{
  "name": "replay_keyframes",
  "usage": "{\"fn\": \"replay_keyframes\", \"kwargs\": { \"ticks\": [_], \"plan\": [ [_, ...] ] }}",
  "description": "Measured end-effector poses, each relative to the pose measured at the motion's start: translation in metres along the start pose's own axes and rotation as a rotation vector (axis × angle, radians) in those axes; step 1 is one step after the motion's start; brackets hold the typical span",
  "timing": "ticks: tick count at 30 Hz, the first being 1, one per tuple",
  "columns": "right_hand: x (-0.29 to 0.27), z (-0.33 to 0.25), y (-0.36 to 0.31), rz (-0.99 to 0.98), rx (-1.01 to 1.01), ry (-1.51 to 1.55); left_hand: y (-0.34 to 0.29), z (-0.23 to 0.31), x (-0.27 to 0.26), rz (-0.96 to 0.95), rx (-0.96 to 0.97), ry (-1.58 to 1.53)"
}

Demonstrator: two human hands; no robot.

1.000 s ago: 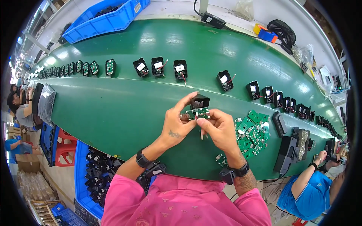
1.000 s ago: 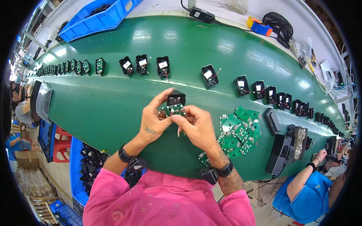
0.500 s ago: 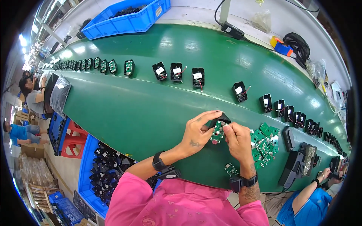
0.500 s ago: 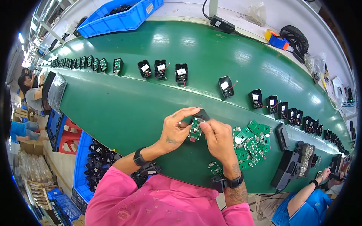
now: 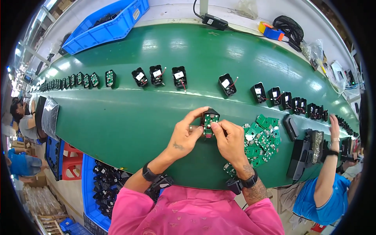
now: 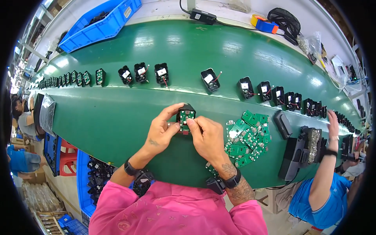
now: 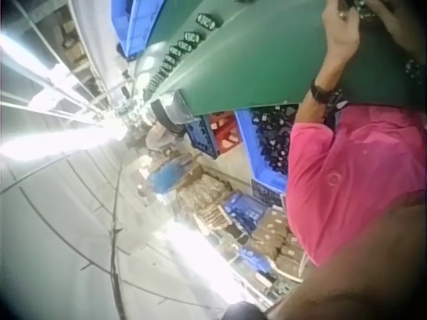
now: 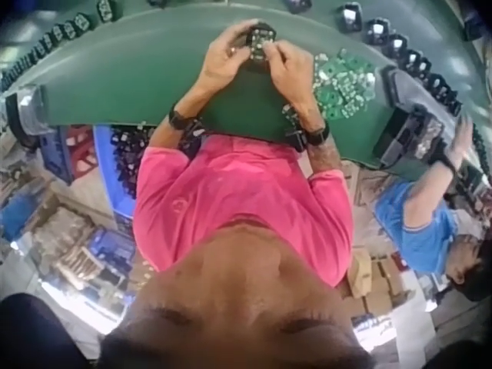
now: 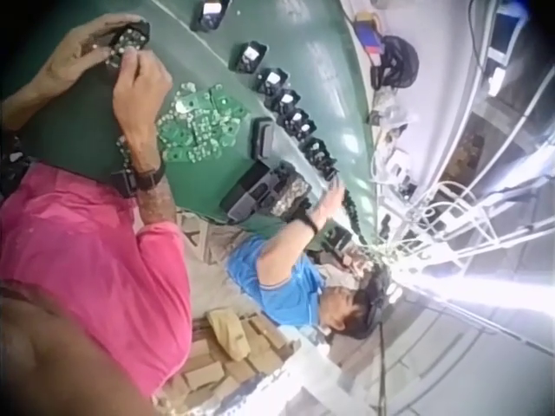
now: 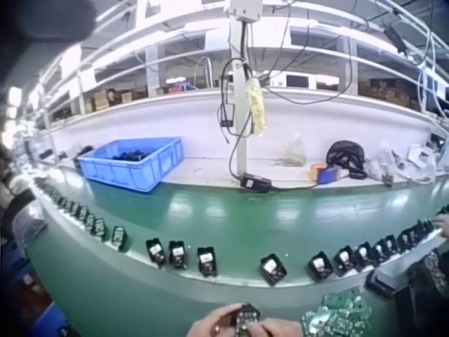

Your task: The person picks up a black plastic housing and a green circuit board, fits the board into the housing by hand, and presses them together. After securing the components, the person places the assembled unit onto the green conveyor belt and reaches for another set.

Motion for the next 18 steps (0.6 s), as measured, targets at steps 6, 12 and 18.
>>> {"fn": "replay_keyframes", "kwargs": {
  "ticks": [6, 12, 18],
  "plan": [
    [0.005, 0.004, -0.004, 0.022, -0.018, -0.126, -0.002, -0.008, 0.007, 0.044, -0.137, -0.175],
    [0.013, 0.005, -0.005, 0.055, 0.002, 0.118, -0.003, -0.003, 0.008, 0.055, -0.261, -0.078],
    [0.015, 0.009, -0.004, 0.009, -0.093, -0.021, -0.003, -0.007, 0.010, 0.023, -0.293, -0.145]
  ]
}}
Point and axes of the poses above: each hand's wrist, its own y-axis towards the middle knuckle, its own x-axis out of the palm, z = x × y, the point moved 4 cm from there along y, towards the middle knuckle, and after that the axes turned 4 degrees about x, right-handed, at the moved point
